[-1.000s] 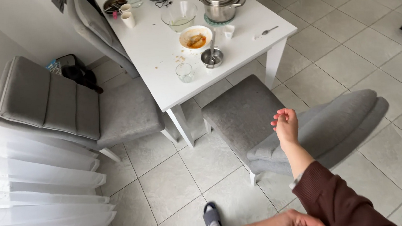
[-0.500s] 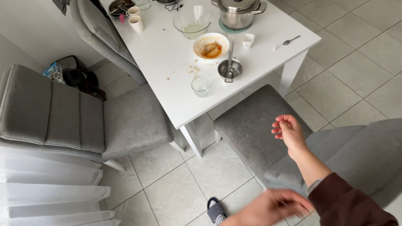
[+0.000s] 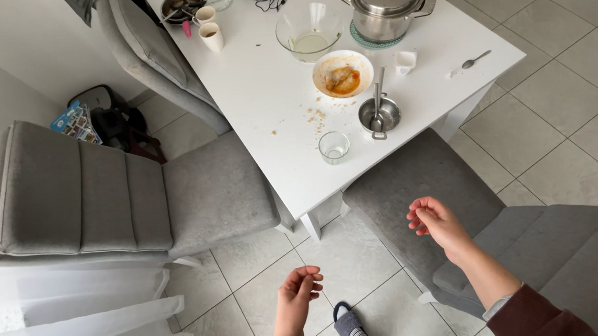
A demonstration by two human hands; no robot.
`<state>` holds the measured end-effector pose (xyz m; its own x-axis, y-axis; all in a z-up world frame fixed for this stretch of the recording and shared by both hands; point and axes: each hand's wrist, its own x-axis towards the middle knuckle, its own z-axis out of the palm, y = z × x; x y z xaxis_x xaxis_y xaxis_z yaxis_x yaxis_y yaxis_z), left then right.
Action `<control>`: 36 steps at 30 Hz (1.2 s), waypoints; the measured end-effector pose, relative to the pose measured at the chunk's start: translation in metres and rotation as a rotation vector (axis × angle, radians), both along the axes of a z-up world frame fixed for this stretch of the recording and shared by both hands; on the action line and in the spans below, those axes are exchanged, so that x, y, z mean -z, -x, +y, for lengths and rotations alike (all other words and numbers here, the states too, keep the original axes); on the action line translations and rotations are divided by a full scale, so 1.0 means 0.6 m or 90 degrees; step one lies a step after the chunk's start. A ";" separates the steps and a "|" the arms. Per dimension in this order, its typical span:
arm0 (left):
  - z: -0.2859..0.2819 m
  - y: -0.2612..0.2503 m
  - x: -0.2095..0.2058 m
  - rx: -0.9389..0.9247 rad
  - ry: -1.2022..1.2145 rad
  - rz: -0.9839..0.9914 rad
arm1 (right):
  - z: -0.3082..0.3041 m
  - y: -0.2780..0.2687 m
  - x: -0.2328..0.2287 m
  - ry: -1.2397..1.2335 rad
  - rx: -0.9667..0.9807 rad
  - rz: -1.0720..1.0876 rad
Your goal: Clearing dirty dishes, cutlery, and cookware from a dining table and moving them to the kitchen sink.
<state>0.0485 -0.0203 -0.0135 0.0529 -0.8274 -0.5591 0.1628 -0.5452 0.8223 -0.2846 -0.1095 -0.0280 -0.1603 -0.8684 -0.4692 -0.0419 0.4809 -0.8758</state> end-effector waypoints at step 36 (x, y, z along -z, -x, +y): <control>-0.398 -0.054 -0.037 -0.141 -0.028 -0.034 | -0.473 -0.094 0.014 0.039 -0.129 -0.084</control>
<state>0.0812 -0.2594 0.0085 0.2609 -0.7671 -0.5861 0.2399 -0.5366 0.8090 -0.2284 -0.3935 -0.0365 0.0792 -0.9039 -0.4203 -0.0157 0.4204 -0.9072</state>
